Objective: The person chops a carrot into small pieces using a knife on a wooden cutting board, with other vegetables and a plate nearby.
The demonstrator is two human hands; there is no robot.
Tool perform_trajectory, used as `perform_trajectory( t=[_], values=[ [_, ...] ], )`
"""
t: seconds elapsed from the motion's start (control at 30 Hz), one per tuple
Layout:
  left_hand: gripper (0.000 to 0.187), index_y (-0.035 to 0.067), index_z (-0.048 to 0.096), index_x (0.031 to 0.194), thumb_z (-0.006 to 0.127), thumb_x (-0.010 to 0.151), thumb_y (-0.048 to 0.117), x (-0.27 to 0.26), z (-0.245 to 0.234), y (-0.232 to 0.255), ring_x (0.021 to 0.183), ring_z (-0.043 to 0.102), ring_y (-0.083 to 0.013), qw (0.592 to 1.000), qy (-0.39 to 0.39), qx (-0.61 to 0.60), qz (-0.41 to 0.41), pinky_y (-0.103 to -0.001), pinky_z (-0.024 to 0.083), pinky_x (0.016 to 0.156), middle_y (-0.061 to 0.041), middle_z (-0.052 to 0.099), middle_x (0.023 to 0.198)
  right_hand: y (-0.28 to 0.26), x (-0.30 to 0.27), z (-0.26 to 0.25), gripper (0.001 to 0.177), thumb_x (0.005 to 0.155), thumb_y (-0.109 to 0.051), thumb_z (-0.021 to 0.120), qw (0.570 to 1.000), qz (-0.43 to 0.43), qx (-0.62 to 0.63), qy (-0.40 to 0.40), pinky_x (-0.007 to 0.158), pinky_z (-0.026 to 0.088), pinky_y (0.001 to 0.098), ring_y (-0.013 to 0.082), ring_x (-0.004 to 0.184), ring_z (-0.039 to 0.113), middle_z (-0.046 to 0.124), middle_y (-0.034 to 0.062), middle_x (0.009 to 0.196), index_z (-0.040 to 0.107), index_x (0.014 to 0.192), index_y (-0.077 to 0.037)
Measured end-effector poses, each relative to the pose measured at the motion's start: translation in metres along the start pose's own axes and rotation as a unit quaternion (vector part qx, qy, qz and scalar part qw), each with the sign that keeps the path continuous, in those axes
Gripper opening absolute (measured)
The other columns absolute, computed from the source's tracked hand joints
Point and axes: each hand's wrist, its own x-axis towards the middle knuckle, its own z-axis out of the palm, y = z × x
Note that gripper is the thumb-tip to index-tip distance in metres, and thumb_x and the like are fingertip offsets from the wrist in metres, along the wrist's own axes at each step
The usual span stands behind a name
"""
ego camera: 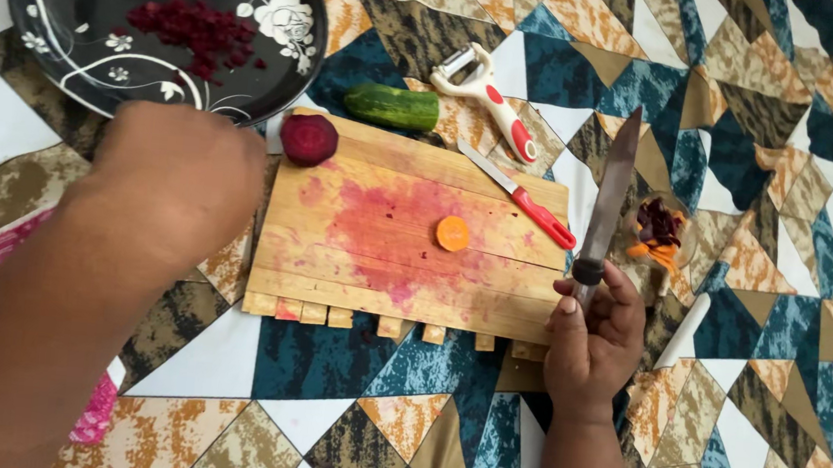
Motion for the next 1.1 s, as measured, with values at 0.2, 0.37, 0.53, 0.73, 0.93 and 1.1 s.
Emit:
perform_trajectory(
  t=[0.2, 0.37, 0.53, 0.73, 0.93, 1.1],
  values=[
    [0.025, 0.016, 0.070, 0.110, 0.061, 0.092, 0.032, -0.008, -0.009, 0.024, 0.094, 0.073, -0.0242, 0.996, 0.062, -0.001, 0.057, -0.042, 0.060, 0.075, -0.005, 0.074, 0.104, -0.007, -0.001, -0.001, 0.047, 0.104, -0.009, 0.062, 0.998, 0.010, 0.064, 0.000, 0.074, 0.051, 0.0211, 0.0072, 0.081, 0.060, 0.069, 0.0094, 0.111, 0.048, 0.147, -0.003],
    [0.043, 0.014, 0.063, 0.128, 0.063, 0.090, 0.036, 0.008, -0.002, 0.078, 0.106, 0.063, -0.0248, 0.958, 0.148, -0.125, 0.211, -0.045, 0.054, 0.084, -0.007, 0.069, 0.116, -0.011, -0.001, -0.002, 0.046, 0.105, -0.009, 0.061, 0.994, 0.036, 0.098, 0.021, 0.075, 0.050, 0.0212, 0.0080, 0.085, 0.059, 0.067, 0.0101, 0.111, 0.047, 0.148, -0.003],
    [0.045, 0.014, 0.059, 0.132, 0.057, 0.087, 0.015, 0.036, 0.011, 0.111, 0.116, 0.058, -0.0245, 0.889, 0.315, -0.132, 0.306, -0.045, 0.046, 0.094, -0.003, 0.070, 0.123, -0.015, -0.001, -0.003, 0.047, 0.105, -0.008, 0.059, 0.989, 0.039, 0.145, -0.002, 0.074, 0.049, 0.0219, 0.0094, 0.081, 0.059, 0.068, 0.0126, 0.110, 0.044, 0.149, -0.005],
    [0.051, 0.019, 0.055, 0.142, 0.053, 0.091, 0.015, 0.055, 0.008, 0.127, 0.109, 0.059, -0.0230, 0.930, 0.190, -0.076, 0.306, -0.045, 0.045, 0.091, 0.001, 0.071, 0.104, -0.018, -0.005, -0.005, 0.048, 0.104, -0.008, 0.059, 0.989, 0.047, 0.140, -0.001, 0.074, 0.049, 0.0222, 0.0095, 0.082, 0.059, 0.067, 0.0141, 0.110, 0.044, 0.149, -0.004],
    [0.059, 0.015, 0.056, 0.132, 0.075, 0.077, 0.025, 0.057, 0.014, 0.127, 0.110, 0.059, -0.0268, 0.914, 0.205, -0.192, 0.294, -0.049, 0.043, 0.093, -0.003, 0.069, 0.108, -0.021, -0.007, -0.006, 0.049, 0.104, -0.009, 0.059, 0.988, 0.056, 0.142, -0.016, 0.071, 0.048, 0.0221, 0.0098, 0.082, 0.059, 0.067, 0.0142, 0.110, 0.042, 0.150, -0.005],
    [0.066, 0.013, 0.056, 0.132, 0.082, 0.072, 0.024, 0.055, 0.017, 0.122, 0.112, 0.059, -0.0290, 0.899, 0.240, -0.229, 0.285, -0.049, 0.043, 0.100, -0.007, 0.067, 0.113, -0.023, -0.007, -0.004, 0.049, 0.104, -0.008, 0.059, 0.988, 0.057, 0.139, -0.024, 0.078, 0.050, 0.0234, 0.0103, 0.086, 0.060, 0.067, 0.0141, 0.111, 0.043, 0.150, -0.004]
  ],
)
